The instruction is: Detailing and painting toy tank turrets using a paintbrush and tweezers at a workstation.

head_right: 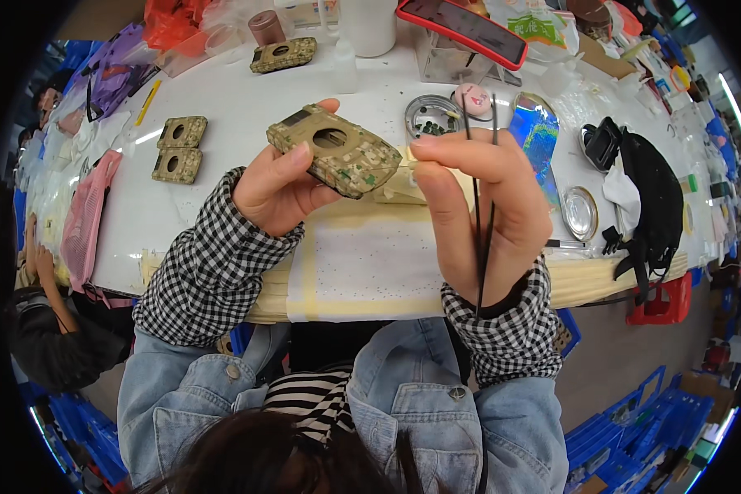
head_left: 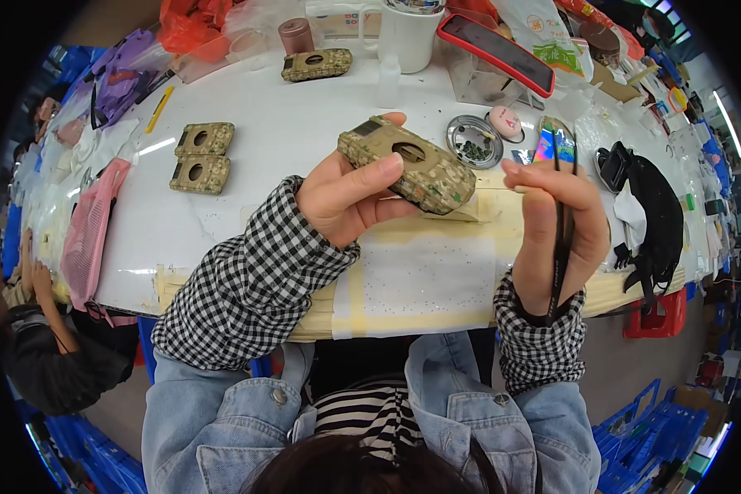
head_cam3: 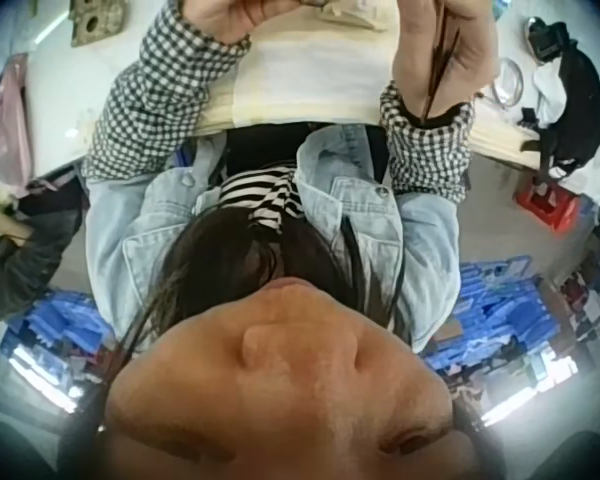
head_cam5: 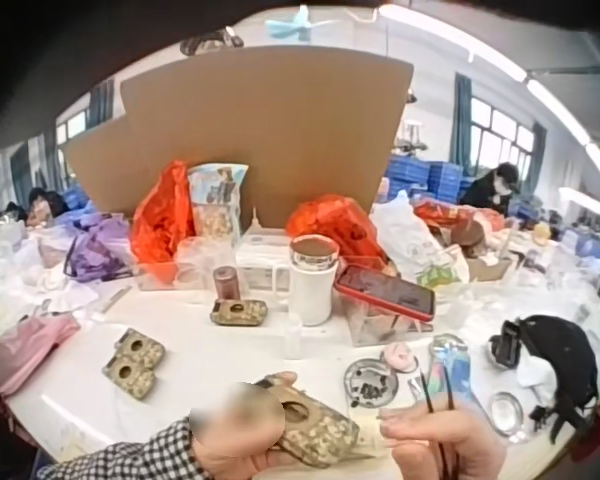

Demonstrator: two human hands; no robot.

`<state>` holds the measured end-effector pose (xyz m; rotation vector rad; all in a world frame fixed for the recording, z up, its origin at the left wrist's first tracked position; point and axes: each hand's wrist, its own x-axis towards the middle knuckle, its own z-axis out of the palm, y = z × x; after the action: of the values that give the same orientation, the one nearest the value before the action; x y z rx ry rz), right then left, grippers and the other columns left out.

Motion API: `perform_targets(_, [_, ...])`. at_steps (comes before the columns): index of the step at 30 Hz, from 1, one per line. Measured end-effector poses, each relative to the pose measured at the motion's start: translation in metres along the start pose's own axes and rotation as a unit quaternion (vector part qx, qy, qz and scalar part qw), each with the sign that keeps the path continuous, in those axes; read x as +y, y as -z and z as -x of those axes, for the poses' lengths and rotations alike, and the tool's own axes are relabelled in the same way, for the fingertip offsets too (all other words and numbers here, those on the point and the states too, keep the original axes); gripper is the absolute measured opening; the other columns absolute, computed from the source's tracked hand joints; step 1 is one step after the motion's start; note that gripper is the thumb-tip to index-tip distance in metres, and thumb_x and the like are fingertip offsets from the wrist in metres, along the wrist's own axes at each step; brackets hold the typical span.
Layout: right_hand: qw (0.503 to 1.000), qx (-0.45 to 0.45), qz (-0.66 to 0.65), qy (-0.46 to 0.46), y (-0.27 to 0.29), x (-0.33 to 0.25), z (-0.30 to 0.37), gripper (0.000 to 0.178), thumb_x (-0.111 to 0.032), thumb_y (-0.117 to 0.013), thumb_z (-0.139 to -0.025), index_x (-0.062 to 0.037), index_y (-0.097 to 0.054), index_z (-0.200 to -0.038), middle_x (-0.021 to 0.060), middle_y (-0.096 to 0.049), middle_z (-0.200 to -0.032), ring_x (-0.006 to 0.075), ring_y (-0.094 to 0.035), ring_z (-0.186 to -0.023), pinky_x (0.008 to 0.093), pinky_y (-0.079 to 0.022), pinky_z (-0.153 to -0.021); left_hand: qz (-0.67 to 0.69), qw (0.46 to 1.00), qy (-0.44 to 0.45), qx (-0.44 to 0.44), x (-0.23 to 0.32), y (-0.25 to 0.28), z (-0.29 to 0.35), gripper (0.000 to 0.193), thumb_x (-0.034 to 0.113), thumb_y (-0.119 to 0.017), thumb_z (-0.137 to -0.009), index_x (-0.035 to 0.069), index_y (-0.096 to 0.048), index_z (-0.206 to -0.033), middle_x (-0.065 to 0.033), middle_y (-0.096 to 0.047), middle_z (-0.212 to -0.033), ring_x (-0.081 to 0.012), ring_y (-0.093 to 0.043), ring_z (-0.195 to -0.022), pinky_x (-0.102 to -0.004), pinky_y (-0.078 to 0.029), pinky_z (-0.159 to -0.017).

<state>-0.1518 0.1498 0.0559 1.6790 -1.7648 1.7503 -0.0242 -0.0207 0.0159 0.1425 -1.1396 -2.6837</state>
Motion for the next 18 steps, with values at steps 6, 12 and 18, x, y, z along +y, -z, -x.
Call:
perform_targets(6, [0.989,0.008,-0.134,-0.054,-0.015,0.009,0.005,0.008,-0.001,-0.053,-0.088,0.0029,-0.053,-0.095,0.0113,-0.061,-0.086,0.0129,-0.054,-0.077,0.0239,-0.043,-0.072,0.011,1.0,0.008,-0.029,-0.002,0.001,0.001,0.056,0.018,-0.052,-0.09,0.008,-0.019,-0.135,-0.0145,-0.046,-0.122,-0.0248,-0.053,-0.11,-0.0338,-0.05,-0.09])
perform_targets(12, [0.99,0.003,-0.136,-0.042,-0.018,0.011,0.004,0.007,-0.001,-0.053,-0.088,0.003,-0.052,-0.093,0.011,-0.06,-0.085,0.0124,-0.055,-0.076,0.0234,-0.043,-0.071,-0.025,0.999,0.008,-0.026,-0.002,0.0,0.001,0.059,0.02,-0.048,-0.091,0.007,-0.015,-0.138,-0.0173,-0.042,-0.127,-0.028,-0.047,-0.118,-0.0408,-0.043,-0.098])
perform_targets(18, [0.99,0.002,-0.135,-0.042,-0.02,0.011,0.005,0.006,-0.001,-0.053,-0.088,0.0028,-0.053,-0.093,0.0109,-0.06,-0.084,0.0123,-0.054,-0.073,0.0233,-0.043,-0.07,-0.025,0.999,0.003,-0.029,-0.002,0.0,0.001,0.057,0.019,-0.046,-0.092,0.006,-0.015,-0.138,-0.0183,-0.042,-0.128,-0.0288,-0.046,-0.119,-0.0425,-0.042,-0.099])
